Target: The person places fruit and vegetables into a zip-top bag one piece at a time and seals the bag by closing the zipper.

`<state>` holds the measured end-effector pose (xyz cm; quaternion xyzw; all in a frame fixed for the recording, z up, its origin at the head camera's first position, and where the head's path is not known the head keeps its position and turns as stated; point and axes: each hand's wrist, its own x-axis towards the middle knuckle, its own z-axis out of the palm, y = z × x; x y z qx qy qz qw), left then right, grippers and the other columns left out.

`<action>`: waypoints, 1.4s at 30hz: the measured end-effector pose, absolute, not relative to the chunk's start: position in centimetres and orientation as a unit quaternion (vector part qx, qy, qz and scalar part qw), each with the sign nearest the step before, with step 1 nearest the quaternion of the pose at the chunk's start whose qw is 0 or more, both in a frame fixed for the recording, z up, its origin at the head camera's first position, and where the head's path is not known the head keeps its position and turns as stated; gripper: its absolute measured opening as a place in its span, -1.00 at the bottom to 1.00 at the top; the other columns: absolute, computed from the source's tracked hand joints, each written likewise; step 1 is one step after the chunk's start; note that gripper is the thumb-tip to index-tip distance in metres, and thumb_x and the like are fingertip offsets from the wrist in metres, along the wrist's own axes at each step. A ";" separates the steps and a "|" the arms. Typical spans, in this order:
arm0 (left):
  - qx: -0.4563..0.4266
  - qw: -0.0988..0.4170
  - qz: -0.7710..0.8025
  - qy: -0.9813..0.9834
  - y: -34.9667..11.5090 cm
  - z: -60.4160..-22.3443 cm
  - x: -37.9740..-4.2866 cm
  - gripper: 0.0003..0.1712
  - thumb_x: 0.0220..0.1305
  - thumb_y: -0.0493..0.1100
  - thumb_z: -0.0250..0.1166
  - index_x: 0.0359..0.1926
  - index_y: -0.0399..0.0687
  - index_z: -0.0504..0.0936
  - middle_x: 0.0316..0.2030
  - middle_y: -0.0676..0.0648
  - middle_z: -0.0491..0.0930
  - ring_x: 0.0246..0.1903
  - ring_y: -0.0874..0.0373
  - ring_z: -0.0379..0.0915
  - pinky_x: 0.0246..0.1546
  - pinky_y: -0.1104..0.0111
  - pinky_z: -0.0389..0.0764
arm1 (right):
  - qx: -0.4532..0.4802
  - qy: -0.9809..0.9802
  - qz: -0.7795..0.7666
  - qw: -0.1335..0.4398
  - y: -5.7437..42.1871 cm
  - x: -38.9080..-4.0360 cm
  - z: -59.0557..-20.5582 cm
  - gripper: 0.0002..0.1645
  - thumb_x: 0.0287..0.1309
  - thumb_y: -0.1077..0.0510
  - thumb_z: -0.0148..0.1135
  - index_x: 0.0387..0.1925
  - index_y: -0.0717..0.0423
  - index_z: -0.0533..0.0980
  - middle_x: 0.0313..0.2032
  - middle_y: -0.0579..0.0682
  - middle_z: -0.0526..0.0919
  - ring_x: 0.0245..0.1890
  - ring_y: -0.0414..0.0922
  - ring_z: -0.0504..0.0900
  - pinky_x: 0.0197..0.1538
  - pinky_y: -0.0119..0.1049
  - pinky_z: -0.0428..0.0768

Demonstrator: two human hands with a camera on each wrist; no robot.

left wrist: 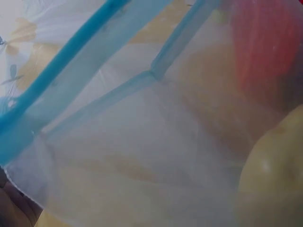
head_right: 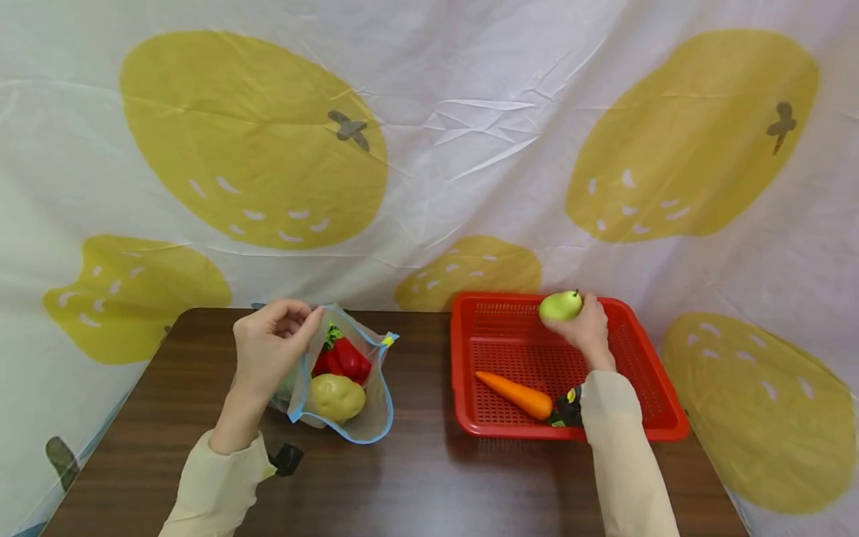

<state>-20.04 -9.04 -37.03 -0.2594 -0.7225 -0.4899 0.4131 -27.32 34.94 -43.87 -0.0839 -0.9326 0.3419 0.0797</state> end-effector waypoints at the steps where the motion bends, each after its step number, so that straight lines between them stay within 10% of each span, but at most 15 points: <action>1: -0.259 0.413 -0.490 -0.723 -9.0 -37.1 -20.0 -0.81 -0.10 -0.49 0.38 -0.64 -0.25 0.56 -0.69 -0.05 0.52 -0.75 0.23 0.36 -0.67 0.58 0.44 | -0.075 -0.932 0.344 0.087 34.4 -27.2 -43.4 -0.01 -0.04 0.07 0.37 0.26 0.46 0.08 0.09 0.45 0.30 0.03 0.33 0.32 0.03 0.18 0.37; 21: -0.262 0.409 -0.486 -0.727 -8.7 -37.2 -20.1 -0.82 -0.09 -0.49 0.39 -0.64 -0.25 0.57 -0.69 -0.06 0.53 -0.76 0.22 0.37 -0.68 0.57 0.45 | 0.212 -0.829 0.510 0.088 17.5 -17.5 -35.4 -0.16 -0.24 0.41 0.44 0.15 0.30 0.27 0.00 0.27 0.48 -0.18 0.07 0.55 -0.20 -0.07 0.63; 27: -0.264 0.407 -0.484 -0.728 -8.7 -37.2 -20.0 -0.83 -0.09 -0.49 0.39 -0.63 -0.26 0.57 -0.68 -0.07 0.54 -0.76 0.22 0.38 -0.68 0.58 0.45 | 0.328 -0.791 0.511 0.075 13.4 -17.4 -38.6 -0.11 -0.29 0.31 0.49 0.16 0.24 0.27 -0.01 0.13 0.52 -0.18 -0.09 0.56 -0.17 -0.30 0.59; 42: -0.259 0.426 -0.477 -0.724 -9.2 -37.0 -20.1 -0.83 -0.12 -0.50 0.38 -0.65 -0.26 0.57 -0.70 -0.06 0.53 -0.76 0.24 0.37 -0.71 0.59 0.40 | 0.449 -0.749 0.364 0.323 7.7 -19.2 -43.8 0.03 -0.47 0.20 0.53 0.15 0.32 0.24 0.13 0.18 0.38 0.10 0.02 0.41 0.15 -0.22 0.44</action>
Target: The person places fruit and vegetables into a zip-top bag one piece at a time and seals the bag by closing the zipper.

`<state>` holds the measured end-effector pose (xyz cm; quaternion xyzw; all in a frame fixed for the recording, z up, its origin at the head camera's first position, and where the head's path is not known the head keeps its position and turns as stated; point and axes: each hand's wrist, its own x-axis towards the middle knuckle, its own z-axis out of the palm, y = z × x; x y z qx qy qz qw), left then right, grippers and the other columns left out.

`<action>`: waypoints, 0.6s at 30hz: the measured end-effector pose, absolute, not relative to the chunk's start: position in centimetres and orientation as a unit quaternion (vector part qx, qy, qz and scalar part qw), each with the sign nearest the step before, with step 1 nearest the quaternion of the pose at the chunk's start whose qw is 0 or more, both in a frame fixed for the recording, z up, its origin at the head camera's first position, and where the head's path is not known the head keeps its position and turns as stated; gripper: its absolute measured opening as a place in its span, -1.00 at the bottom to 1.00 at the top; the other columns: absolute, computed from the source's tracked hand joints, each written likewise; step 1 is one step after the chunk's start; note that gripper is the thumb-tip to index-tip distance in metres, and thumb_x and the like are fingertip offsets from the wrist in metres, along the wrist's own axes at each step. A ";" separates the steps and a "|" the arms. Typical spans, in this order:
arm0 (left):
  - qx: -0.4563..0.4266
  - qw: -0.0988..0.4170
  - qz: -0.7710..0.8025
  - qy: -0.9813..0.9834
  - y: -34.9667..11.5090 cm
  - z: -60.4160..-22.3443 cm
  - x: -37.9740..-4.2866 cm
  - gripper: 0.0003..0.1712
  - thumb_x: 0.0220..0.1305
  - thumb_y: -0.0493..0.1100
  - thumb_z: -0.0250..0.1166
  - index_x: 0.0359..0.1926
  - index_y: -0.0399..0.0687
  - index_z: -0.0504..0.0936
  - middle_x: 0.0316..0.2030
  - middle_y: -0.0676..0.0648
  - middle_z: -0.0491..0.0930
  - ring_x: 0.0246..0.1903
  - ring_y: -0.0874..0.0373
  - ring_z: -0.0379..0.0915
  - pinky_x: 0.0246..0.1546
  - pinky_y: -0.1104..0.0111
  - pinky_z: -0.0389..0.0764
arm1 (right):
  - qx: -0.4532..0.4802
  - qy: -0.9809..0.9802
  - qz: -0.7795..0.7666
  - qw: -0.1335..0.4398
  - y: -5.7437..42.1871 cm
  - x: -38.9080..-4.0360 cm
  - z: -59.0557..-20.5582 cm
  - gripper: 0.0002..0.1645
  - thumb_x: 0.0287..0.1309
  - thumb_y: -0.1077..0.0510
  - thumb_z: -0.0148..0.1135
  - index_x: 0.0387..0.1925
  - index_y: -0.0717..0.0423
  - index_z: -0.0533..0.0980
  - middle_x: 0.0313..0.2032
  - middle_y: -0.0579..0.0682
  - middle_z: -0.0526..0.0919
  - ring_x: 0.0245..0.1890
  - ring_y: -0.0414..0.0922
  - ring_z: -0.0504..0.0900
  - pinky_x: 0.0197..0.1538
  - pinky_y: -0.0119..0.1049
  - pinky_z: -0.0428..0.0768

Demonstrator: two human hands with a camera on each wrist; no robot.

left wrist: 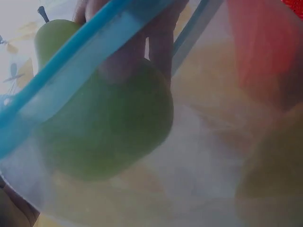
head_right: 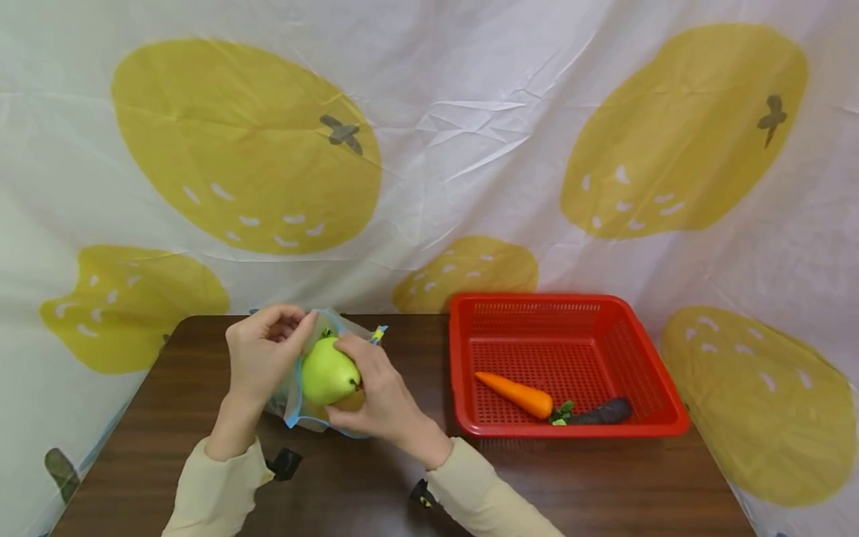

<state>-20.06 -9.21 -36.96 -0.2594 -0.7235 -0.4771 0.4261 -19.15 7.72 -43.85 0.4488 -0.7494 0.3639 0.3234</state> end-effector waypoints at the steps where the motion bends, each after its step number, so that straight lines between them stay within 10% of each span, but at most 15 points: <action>1: -0.258 0.426 -0.477 -0.724 -9.2 -37.0 -20.1 -0.83 -0.12 -0.50 0.38 -0.65 -0.26 0.58 -0.70 -0.06 0.53 -0.76 0.24 0.37 -0.71 0.59 0.40 | 0.455 -0.751 0.355 0.321 7.7 -19.2 -43.9 0.03 -0.46 0.20 0.54 0.15 0.31 0.24 0.13 0.18 0.38 0.11 0.02 0.40 0.16 -0.22 0.43; 18: -0.294 0.403 -0.483 -0.720 -8.3 -37.4 -20.0 -0.84 -0.11 -0.54 0.36 -0.60 -0.28 0.59 -0.67 -0.07 0.55 -0.73 0.26 0.37 -0.69 0.58 0.43 | 0.327 -0.881 0.321 0.120 4.6 -21.4 -44.6 0.01 -0.04 0.07 0.43 0.34 0.23 0.08 0.15 0.20 0.37 0.07 0.07 0.44 0.01 -0.19 0.53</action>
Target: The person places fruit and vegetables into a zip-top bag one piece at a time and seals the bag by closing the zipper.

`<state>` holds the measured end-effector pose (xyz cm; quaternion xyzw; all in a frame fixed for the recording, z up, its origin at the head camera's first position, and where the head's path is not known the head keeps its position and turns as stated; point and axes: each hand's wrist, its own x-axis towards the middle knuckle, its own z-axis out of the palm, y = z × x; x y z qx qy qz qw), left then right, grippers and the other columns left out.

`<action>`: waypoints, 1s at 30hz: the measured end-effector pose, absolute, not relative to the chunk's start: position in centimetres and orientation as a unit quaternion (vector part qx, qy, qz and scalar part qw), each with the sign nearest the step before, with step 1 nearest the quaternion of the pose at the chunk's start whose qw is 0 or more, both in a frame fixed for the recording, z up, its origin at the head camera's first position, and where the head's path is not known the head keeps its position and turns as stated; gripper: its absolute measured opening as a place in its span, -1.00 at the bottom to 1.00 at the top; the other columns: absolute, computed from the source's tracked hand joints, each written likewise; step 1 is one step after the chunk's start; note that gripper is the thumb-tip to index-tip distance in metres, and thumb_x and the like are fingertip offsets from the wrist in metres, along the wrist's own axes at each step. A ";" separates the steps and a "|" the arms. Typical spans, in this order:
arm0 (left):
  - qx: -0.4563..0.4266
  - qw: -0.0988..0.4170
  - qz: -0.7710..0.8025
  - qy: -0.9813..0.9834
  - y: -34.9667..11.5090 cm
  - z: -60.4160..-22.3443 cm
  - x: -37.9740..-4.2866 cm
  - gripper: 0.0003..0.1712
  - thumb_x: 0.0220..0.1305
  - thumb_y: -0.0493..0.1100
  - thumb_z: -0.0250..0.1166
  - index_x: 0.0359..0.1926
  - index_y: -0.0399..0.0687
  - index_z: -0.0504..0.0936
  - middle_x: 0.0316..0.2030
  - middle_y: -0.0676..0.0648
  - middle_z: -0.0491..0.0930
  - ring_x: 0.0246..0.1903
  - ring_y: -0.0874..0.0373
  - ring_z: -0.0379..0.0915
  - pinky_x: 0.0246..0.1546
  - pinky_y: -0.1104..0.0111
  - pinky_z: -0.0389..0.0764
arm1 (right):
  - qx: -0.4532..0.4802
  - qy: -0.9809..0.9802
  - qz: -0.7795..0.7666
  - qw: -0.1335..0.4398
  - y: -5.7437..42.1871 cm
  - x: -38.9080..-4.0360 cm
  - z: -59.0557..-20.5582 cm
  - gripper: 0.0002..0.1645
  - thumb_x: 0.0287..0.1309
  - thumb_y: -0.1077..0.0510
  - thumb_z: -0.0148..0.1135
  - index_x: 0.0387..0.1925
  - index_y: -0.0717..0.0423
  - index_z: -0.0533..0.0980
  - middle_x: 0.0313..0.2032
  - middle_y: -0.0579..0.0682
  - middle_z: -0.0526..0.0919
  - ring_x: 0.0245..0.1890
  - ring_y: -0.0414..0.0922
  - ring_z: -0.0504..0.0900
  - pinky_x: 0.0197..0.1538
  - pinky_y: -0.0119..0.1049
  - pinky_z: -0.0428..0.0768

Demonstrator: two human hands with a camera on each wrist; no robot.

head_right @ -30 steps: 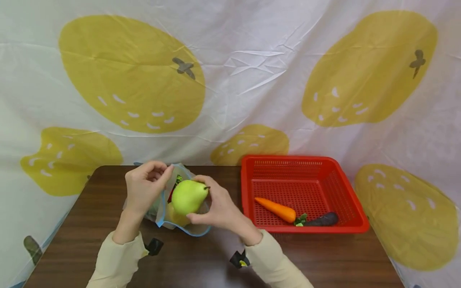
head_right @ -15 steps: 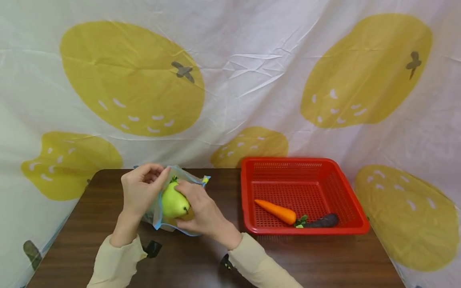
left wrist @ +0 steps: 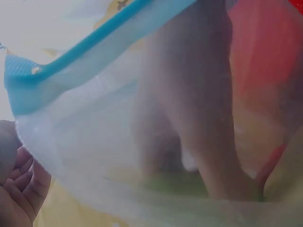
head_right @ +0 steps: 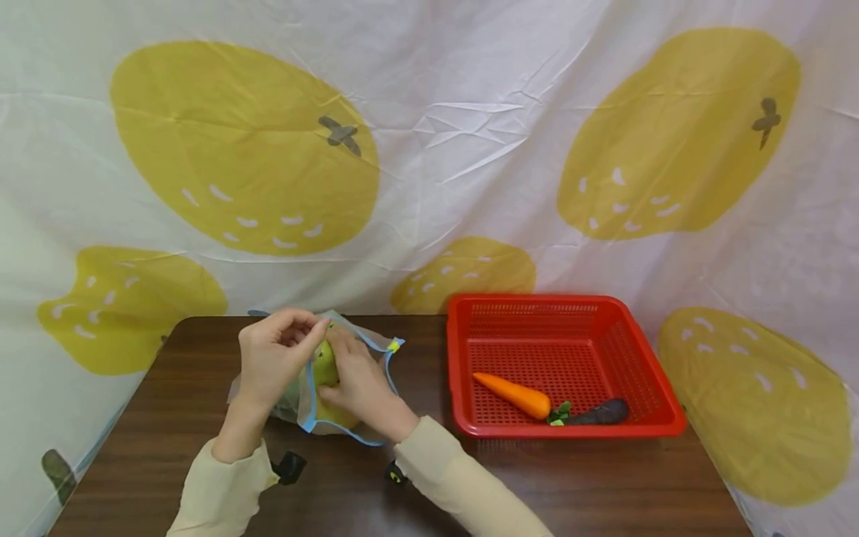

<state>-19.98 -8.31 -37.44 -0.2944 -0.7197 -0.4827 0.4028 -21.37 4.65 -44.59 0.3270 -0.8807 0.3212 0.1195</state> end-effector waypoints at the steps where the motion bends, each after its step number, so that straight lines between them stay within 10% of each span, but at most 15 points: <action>1: -0.296 0.405 -0.481 -0.719 -8.3 -37.5 -20.0 -0.84 -0.12 -0.54 0.37 -0.60 -0.28 0.59 -0.67 -0.07 0.55 -0.74 0.26 0.37 -0.69 0.57 0.43 | 0.326 -0.880 0.328 0.113 4.5 -21.5 -44.7 -0.02 -0.03 0.09 0.42 0.33 0.23 0.09 0.16 0.20 0.36 0.08 0.06 0.44 0.02 -0.21 0.53; 17: -0.286 0.415 -0.484 -0.715 -8.7 -37.3 -20.0 -0.82 -0.17 -0.53 0.41 -0.62 -0.28 0.59 -0.69 -0.07 0.53 -0.76 0.22 0.37 -0.68 0.57 0.45 | 0.384 -0.799 0.462 0.016 10.6 -17.7 -39.3 -0.61 0.01 0.31 0.35 -0.07 0.27 0.51 -0.18 0.08 0.64 -0.21 -0.07 0.64 -0.11 -0.34 0.61; 30: -0.289 0.413 -0.490 -0.711 -8.7 -37.5 -20.1 -0.83 -0.14 -0.51 0.40 -0.62 -0.28 0.58 -0.70 -0.05 0.52 -0.76 0.22 0.35 -0.68 0.58 0.44 | 0.198 -0.878 0.428 0.086 20.9 -20.4 -41.2 -0.59 -0.01 0.24 0.39 -0.07 0.20 0.51 -0.14 0.09 0.63 -0.14 0.04 0.60 -0.05 -0.07 0.58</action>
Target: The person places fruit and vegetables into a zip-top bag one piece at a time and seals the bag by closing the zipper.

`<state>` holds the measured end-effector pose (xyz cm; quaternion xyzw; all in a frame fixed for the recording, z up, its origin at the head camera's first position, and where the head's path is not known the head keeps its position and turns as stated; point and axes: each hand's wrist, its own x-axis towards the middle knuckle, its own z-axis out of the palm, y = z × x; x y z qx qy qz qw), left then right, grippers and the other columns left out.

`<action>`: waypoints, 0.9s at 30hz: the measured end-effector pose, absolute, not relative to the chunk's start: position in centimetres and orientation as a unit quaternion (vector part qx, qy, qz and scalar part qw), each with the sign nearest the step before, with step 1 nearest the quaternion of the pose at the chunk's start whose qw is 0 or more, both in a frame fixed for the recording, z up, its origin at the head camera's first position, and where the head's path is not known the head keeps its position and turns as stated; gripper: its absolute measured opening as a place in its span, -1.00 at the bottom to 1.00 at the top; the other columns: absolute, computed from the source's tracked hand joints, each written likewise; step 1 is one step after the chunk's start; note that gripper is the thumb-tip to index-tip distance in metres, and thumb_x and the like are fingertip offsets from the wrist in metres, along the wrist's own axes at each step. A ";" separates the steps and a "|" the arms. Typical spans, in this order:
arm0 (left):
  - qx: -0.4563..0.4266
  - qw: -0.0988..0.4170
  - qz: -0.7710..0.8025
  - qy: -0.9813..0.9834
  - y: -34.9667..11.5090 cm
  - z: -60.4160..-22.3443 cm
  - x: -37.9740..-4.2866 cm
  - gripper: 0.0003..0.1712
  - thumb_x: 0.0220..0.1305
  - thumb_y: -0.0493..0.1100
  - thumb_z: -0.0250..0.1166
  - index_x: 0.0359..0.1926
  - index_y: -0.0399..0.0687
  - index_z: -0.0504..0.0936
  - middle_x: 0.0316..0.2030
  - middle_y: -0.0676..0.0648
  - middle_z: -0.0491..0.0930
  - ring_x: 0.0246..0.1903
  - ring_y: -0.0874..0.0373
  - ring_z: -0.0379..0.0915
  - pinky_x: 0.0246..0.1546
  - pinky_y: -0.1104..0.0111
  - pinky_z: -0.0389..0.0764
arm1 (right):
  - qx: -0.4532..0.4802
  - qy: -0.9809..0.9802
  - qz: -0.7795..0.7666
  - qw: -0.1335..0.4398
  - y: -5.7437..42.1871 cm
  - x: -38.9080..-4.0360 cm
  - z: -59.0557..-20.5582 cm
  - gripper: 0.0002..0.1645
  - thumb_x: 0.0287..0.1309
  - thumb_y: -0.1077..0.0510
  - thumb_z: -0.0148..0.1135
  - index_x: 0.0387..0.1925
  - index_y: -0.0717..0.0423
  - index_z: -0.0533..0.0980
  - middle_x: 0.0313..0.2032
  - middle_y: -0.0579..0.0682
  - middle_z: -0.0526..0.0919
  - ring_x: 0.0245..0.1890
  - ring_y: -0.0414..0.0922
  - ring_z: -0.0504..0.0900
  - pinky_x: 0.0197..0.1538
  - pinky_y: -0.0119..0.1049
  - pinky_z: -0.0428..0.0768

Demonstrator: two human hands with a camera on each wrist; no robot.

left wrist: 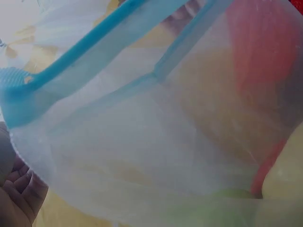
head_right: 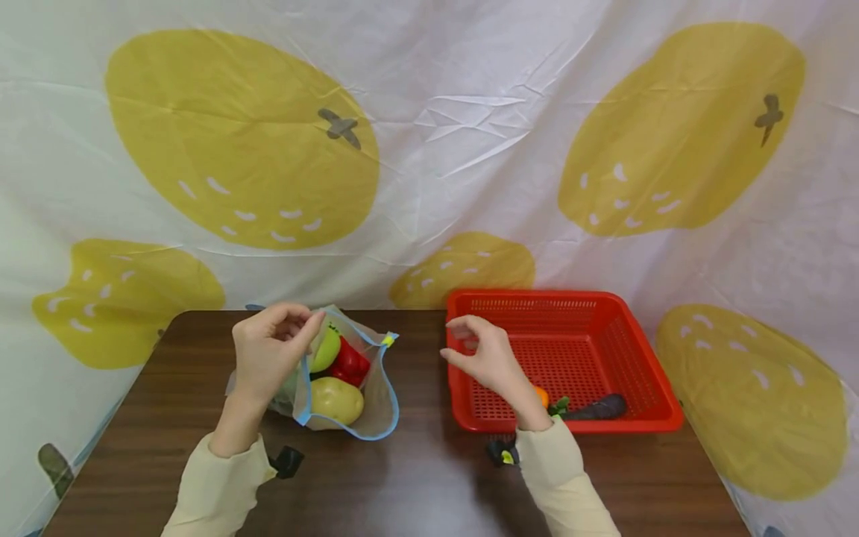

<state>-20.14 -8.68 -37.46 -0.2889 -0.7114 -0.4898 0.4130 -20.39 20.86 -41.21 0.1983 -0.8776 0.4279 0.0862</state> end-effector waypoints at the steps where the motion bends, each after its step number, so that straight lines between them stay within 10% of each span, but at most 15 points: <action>1: -0.288 0.412 -0.489 -0.713 -8.7 -37.5 -20.1 -0.83 -0.14 -0.51 0.40 -0.63 -0.28 0.58 -0.70 -0.05 0.51 -0.76 0.22 0.35 -0.68 0.58 0.44 | 0.185 -0.886 0.417 0.083 21.5 -20.6 -41.6 -0.58 0.00 0.23 0.39 -0.07 0.21 0.51 -0.13 0.11 0.62 -0.12 0.05 0.59 -0.05 -0.06 0.58; 27: -0.289 0.409 -0.488 -0.715 -8.7 -37.5 -20.2 -0.83 -0.13 -0.51 0.41 -0.62 -0.27 0.58 -0.72 -0.02 0.50 -0.76 0.24 0.34 -0.69 0.59 0.43 | 0.003 -0.978 0.167 -0.123 29.4 -22.0 -48.4 -0.60 -0.03 0.25 0.33 -0.14 0.41 0.49 -0.32 0.22 0.58 -0.37 0.04 0.55 -0.34 -0.12 0.55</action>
